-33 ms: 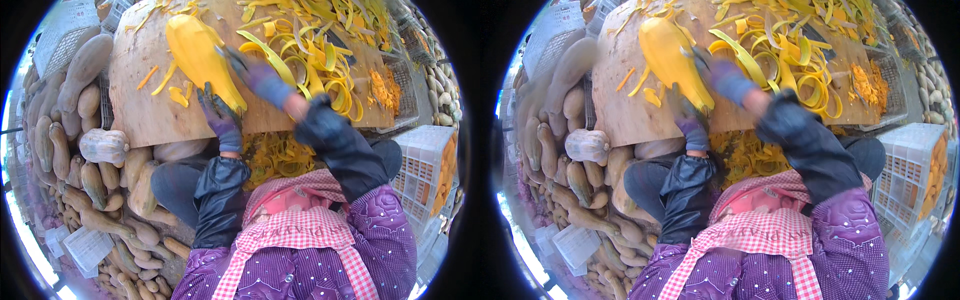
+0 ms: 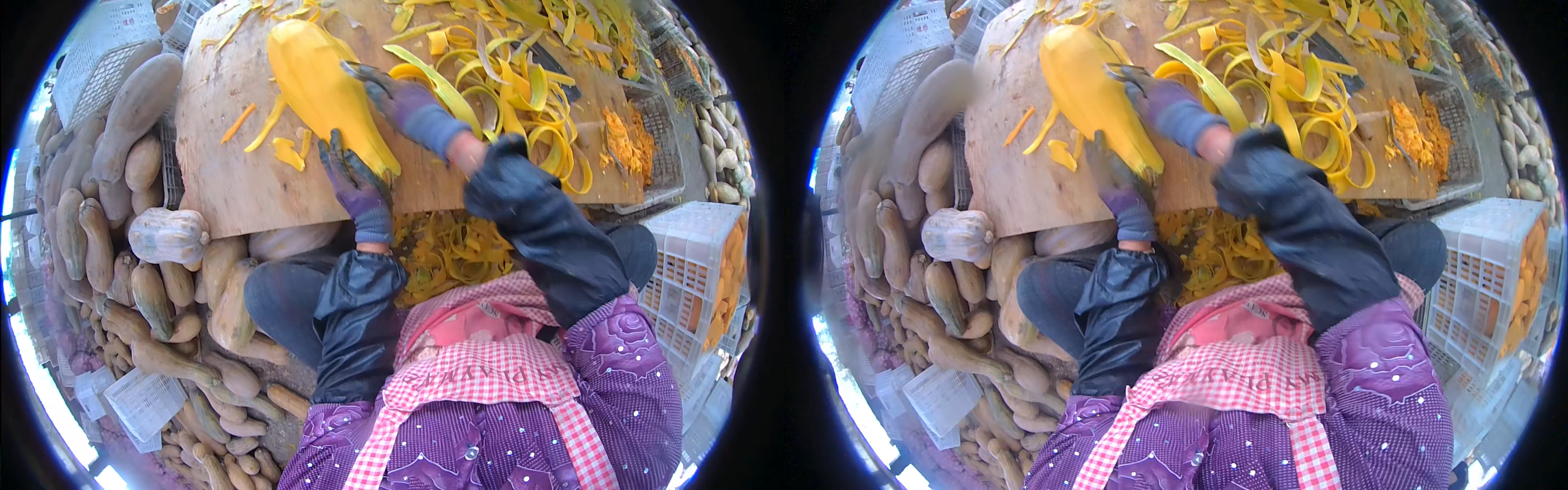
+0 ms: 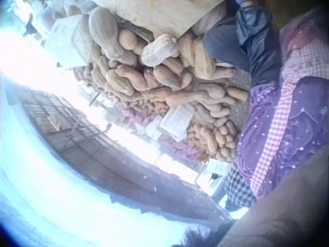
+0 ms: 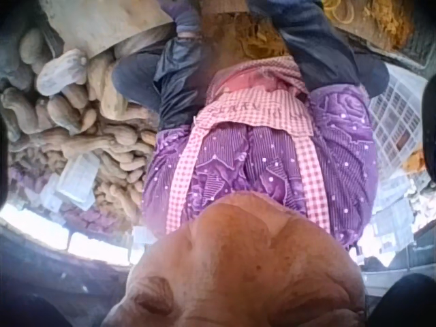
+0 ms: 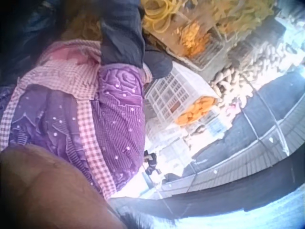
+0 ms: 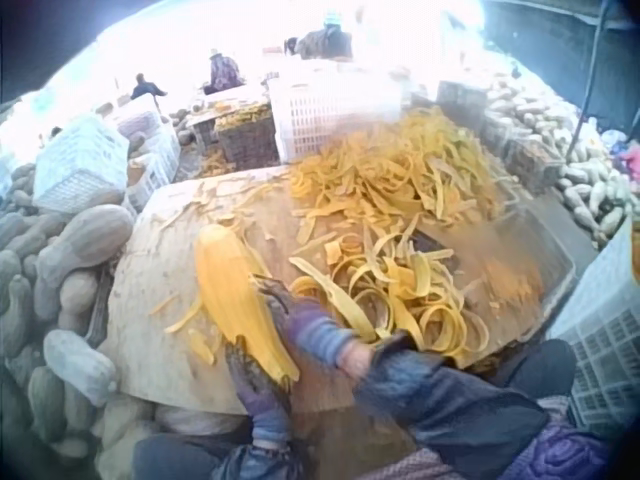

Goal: The person peels a large yellow vegetable using a peeler, then cuts it into pieces with a knife. The peeled pieces are placed into a white basket.

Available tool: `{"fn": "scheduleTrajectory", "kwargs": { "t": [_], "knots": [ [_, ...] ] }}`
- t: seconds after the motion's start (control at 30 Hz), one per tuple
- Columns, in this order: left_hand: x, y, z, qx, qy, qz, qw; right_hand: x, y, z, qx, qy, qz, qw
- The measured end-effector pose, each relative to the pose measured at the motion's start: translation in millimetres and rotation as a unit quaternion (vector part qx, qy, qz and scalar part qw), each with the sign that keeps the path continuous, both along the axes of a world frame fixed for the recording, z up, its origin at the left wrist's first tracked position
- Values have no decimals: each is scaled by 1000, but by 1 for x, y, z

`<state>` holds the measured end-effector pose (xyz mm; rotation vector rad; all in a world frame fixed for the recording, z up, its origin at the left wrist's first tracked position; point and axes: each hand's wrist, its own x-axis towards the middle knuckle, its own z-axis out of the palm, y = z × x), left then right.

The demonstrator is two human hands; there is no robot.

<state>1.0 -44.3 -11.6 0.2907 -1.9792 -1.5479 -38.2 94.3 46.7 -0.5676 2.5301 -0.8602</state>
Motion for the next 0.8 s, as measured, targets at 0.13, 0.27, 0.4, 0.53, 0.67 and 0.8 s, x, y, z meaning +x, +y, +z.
{"fn": "scheduleTrajectory", "kwargs": {
  "t": [0.13, 0.27, 0.4, 0.53, 0.67, 0.8],
  "knots": [
    [1, -1, -3, -30, -41, 35, 998, 49, -4, 13, -75, 54, -59, 994],
    [-1, -4, -6, -16, -38, 23, 999, 108, 21, 4, 18, -6, -66, 998],
    [-5, -8, -8, -14, -17, -10, 1000, 96, 22, -20, -18, 123, -124, 984],
    [-8, -11, -16, 48, -17, -35, 998, 98, 19, -15, 19, 105, -90, 990],
    [-16, -21, -29, 0, -36, -45, 998, 134, 31, 10, 73, 113, -56, 989],
    [-16, -28, -30, 112, -59, -110, 986, 108, 24, 18, 13, 181, -118, 976]
  ]
}}
